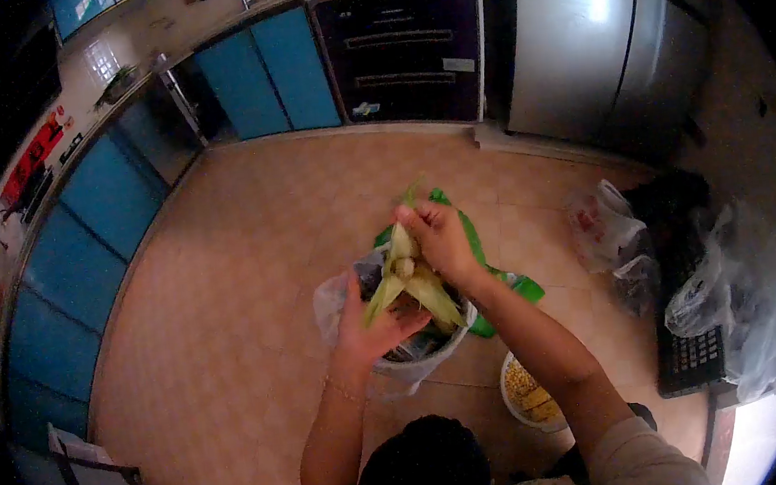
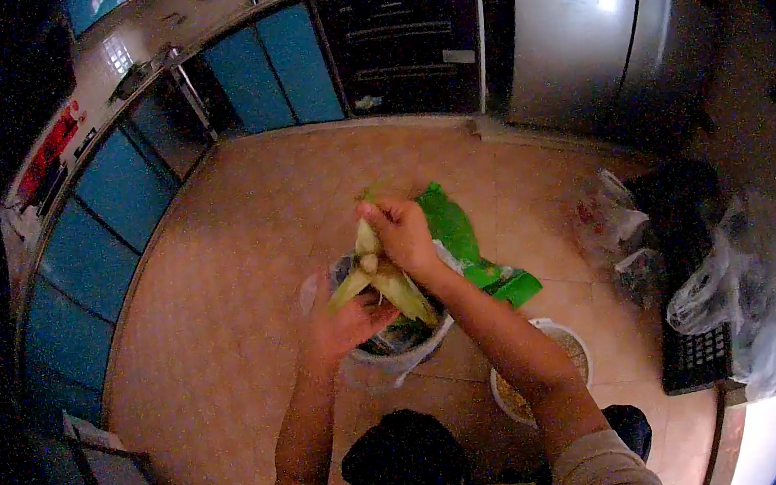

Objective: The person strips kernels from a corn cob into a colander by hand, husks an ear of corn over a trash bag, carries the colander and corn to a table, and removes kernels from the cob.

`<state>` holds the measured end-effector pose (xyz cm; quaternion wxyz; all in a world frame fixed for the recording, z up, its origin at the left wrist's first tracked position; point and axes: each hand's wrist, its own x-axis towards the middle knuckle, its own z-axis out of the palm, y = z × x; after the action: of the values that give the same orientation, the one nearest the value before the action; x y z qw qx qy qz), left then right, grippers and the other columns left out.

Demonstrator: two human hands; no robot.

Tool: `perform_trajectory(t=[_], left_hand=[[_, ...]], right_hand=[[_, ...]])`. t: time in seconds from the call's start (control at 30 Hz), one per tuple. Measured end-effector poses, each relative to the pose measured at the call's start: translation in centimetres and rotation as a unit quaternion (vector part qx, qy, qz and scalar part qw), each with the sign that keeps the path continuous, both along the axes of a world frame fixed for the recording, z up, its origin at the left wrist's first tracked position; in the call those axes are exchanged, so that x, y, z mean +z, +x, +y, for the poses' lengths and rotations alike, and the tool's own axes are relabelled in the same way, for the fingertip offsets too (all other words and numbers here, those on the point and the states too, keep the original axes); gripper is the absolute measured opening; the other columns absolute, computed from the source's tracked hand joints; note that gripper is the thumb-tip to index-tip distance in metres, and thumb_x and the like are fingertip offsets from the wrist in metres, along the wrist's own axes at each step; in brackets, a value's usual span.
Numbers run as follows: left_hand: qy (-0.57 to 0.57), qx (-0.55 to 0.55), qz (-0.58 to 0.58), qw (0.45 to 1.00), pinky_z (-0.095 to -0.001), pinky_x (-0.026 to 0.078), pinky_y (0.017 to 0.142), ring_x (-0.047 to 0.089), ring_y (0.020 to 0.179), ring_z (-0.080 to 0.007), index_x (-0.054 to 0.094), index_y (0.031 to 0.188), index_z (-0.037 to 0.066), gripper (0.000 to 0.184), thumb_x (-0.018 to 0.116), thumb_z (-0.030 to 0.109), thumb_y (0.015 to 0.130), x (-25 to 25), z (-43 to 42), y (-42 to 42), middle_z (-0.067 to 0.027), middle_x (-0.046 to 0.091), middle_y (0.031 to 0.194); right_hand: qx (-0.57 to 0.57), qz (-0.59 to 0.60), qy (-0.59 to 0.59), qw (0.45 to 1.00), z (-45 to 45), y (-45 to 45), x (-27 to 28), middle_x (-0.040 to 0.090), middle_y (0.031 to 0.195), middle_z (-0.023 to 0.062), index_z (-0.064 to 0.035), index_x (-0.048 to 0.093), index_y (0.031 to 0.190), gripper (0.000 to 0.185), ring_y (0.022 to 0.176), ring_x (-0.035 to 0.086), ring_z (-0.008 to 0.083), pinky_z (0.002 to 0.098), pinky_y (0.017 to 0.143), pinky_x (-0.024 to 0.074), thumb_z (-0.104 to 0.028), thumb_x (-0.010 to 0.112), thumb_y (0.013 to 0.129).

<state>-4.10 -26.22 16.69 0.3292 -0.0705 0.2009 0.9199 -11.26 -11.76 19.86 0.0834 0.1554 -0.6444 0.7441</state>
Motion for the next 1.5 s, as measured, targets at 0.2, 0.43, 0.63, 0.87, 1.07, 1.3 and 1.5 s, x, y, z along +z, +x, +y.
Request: perform_trajectory(t=[0.2, 0.43, 0.63, 0.87, 1.07, 1.3, 1.5], left_hand=[[-0.072, 0.047, 0.083, 0.993, -0.0416, 0.037, 0.09, 0.045, 0.104, -0.0253, 0.041, 0.12, 0.007, 0.066, 0.047, 0.057, 0.077, -2.0, 1.3, -3.0, -0.0086, 0.047, 0.114], [-0.173, 0.218, 0.15, 0.949, -0.0363, 0.044, 0.08, 0.053, 0.088, -0.022, 0.053, 0.101, 0.009, 0.033, 0.058, 0.03, 0.076, -3.8, 2.5, -2.7, -0.0058, 0.055, 0.099], [-0.143, 0.242, -0.021, 0.959, -0.0357, 0.046, 0.071, 0.054, 0.08, -0.0205, 0.054, 0.088, 0.011, 0.024, 0.057, 0.031, 0.075, -4.6, 2.6, -4.6, -0.0041, 0.056, 0.087], [-0.195, 0.238, -0.035, 0.951, -0.0303, 0.047, 0.064, 0.055, 0.075, -0.0169, 0.053, 0.092, 0.011, 0.028, 0.059, 0.03, 0.072, -5.4, 2.6, -4.2, -0.0024, 0.056, 0.086], [-0.192, 0.236, -0.05, 0.951, -0.0324, 0.049, 0.063, 0.057, 0.076, -0.0173, 0.053, 0.097, 0.008, 0.033, 0.061, 0.028, 0.072, -5.9, 3.1, -3.1, -0.0027, 0.056, 0.087], [-0.254, 0.246, 0.035, 0.935, -0.0314, 0.048, 0.068, 0.056, 0.082, -0.0172, 0.052, 0.098, 0.007, 0.03, 0.059, 0.027, 0.076, -4.2, 2.3, -3.1, -0.0042, 0.056, 0.091], [-0.184, 0.295, 0.009, 0.938, -0.0357, 0.045, 0.078, 0.052, 0.093, -0.0195, 0.047, 0.108, 0.007, 0.04, 0.057, 0.032, 0.078, -4.2, 2.2, -3.4, -0.0057, 0.052, 0.103]], right_hand=[[0.071, 0.011, 0.113, 0.991, -1.1, 1.9, -0.9, 0.051, 0.065, -0.0028, -0.0033, 0.056, 0.076, 0.023, 0.059, 0.044, 0.0049, 0.0211, 0.053, 0.0377, -0.022, 0.05, 0.087], [0.018, -0.163, 0.007, 0.986, -1.5, 1.8, -2.7, 0.052, 0.063, 0.0056, -0.0024, 0.054, 0.071, 0.033, 0.058, 0.047, 0.0146, 0.0285, 0.054, 0.038, -0.029, 0.045, 0.087], [-0.168, -0.088, 0.218, 0.957, -0.9, 1.8, -3.0, 0.056, 0.069, 0.022, 0.002, 0.056, 0.072, 0.043, 0.068, 0.054, 0.0373, 0.0432, 0.064, 0.0415, -0.034, 0.038, 0.087], [-0.255, -0.078, 0.293, 0.918, -1.6, -0.1, -4.3, 0.052, 0.06, 0.0219, 0.0029, 0.053, 0.063, 0.041, 0.058, 0.051, 0.0384, 0.0414, 0.056, 0.0404, -0.029, 0.04, 0.086], [-0.292, -0.029, 0.305, 0.906, -1.8, -2.2, -4.6, 0.052, 0.061, 0.024, 0.0034, 0.053, 0.062, 0.043, 0.061, 0.051, 0.0417, 0.0452, 0.056, 0.0399, -0.03, 0.041, 0.086], [-0.293, -0.081, 0.321, 0.897, -2.4, -3.6, -3.5, 0.056, 0.067, 0.0238, 0.0021, 0.058, 0.071, 0.044, 0.064, 0.055, 0.0401, 0.0465, 0.059, 0.0425, -0.034, 0.037, 0.087], [-0.142, -0.149, 0.14, 0.968, -1.8, -3.2, -5.3, 0.054, 0.062, 0.008, 0.0002, 0.056, 0.071, 0.051, 0.058, 0.049, 0.0193, 0.0342, 0.057, 0.0402, -0.047, 0.041, 0.085]])
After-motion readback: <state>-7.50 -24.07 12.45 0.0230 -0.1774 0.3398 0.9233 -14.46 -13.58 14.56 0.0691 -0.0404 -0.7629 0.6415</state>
